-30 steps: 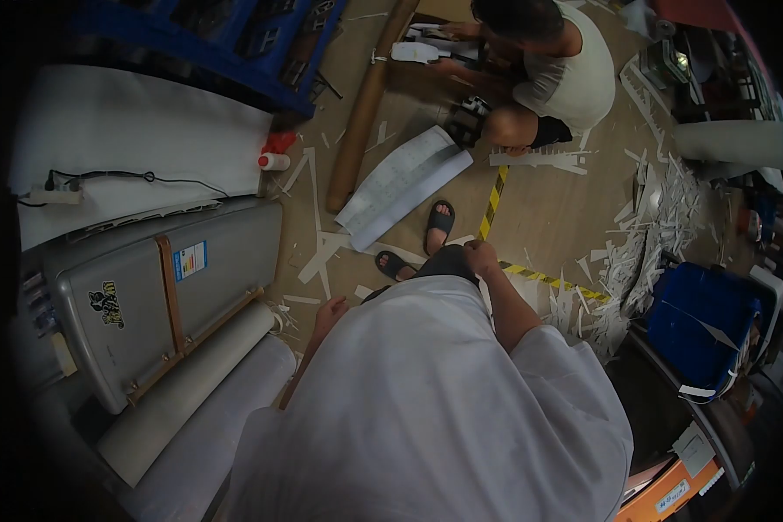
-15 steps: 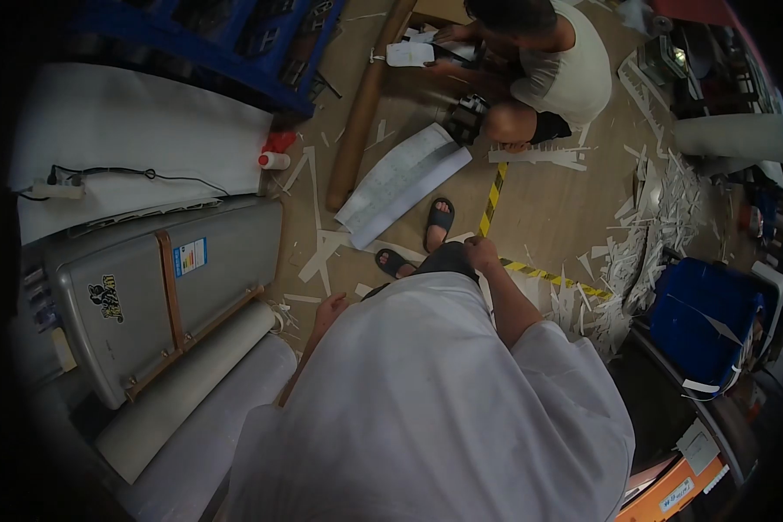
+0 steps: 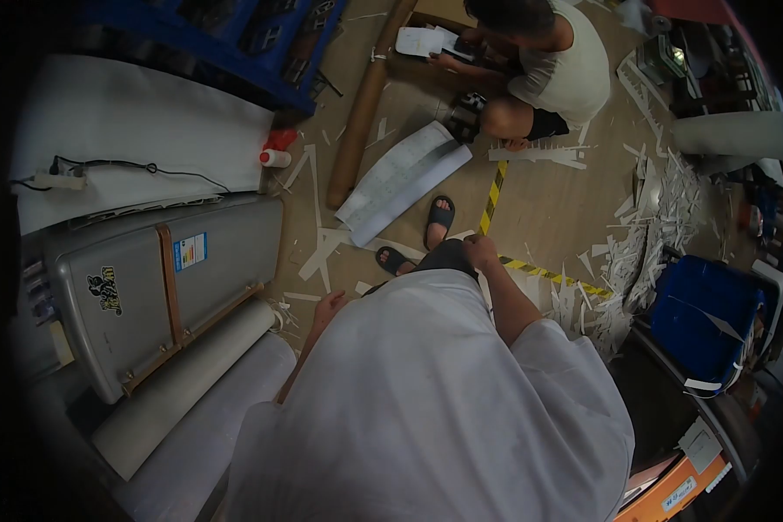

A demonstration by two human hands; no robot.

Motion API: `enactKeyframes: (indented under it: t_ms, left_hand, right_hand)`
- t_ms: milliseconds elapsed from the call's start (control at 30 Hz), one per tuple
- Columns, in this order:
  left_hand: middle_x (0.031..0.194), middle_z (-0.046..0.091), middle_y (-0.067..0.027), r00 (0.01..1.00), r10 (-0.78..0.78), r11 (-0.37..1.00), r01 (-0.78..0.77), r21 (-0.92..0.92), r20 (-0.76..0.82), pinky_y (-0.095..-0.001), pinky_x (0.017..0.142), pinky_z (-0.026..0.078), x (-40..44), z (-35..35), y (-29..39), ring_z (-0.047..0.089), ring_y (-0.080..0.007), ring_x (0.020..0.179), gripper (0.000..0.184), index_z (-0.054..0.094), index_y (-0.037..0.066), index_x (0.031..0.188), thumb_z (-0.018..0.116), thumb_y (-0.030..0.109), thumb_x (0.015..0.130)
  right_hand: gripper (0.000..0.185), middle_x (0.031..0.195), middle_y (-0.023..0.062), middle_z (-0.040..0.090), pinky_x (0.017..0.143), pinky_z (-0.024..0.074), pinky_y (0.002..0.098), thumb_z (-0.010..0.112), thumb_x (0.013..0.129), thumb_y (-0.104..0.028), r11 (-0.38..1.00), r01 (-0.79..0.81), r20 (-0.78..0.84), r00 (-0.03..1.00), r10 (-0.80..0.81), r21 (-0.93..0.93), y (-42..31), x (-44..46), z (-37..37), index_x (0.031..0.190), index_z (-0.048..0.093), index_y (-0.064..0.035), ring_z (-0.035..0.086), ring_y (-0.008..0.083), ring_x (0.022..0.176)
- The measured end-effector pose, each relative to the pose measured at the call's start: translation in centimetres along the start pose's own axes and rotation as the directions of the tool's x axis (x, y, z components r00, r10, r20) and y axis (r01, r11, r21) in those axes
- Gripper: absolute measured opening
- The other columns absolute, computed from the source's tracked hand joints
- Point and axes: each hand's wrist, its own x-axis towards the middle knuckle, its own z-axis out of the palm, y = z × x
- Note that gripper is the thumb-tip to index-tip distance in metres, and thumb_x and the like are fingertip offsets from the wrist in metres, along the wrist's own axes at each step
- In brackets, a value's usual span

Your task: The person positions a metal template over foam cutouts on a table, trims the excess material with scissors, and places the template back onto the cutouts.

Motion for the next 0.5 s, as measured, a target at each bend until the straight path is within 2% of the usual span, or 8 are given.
enactKeyframes:
  t_ms: [500]
  left_hand:
    - [0.11, 0.07, -0.0165, 1.0, 0.017, 1.0, -0.017, 0.004, -0.002, -0.0329, 0.088, 0.053, -0.6, -0.3, -1.1, 0.068, -0.0214, 0.099, 0.041, 0.062, -0.001, 0.125, 0.065, 0.023, 0.092]
  right_hand:
    - [0.031, 0.102, 0.0183, 0.072, 0.086, 0.0514, 0.0353, 0.059, 0.088, -0.022, 0.998, -0.004, 0.007, 1.0, 0.005, -0.065, -0.7, -0.8, 0.3, 0.104, 0.07, 0.0025, 0.068, 0.0292, 0.096]
